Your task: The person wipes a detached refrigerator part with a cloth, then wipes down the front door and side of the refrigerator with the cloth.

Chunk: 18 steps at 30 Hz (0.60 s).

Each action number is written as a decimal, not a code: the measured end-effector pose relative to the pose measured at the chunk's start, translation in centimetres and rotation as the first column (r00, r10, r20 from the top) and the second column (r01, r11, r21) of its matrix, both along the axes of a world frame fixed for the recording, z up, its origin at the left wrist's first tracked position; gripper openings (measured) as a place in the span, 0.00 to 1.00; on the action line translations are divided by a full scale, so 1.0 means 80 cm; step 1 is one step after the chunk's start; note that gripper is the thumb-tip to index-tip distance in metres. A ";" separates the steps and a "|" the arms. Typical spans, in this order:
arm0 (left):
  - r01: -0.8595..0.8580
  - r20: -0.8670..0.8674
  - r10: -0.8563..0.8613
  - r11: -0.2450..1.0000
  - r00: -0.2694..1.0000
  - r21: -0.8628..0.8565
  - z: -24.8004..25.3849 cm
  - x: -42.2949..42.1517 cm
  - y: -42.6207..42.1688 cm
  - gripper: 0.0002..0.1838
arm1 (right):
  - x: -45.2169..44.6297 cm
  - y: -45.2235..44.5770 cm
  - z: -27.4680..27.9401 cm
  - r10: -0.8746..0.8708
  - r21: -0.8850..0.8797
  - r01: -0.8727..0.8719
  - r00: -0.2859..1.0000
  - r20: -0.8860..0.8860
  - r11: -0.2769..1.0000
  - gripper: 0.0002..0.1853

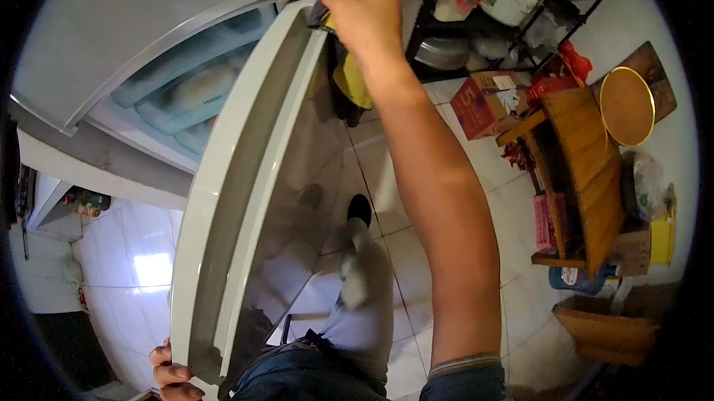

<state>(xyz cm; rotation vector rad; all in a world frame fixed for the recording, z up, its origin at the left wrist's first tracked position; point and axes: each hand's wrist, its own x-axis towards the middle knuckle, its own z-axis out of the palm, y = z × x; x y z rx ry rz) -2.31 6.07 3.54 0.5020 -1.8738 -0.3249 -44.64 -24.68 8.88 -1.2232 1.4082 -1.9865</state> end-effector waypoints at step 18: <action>0.029 -0.096 -0.042 0.991 0.995 -0.129 -0.005 -0.008 -0.012 0.14 | 0.020 -0.004 0.018 -0.194 0.047 0.198 0.978 -0.083 0.979 0.08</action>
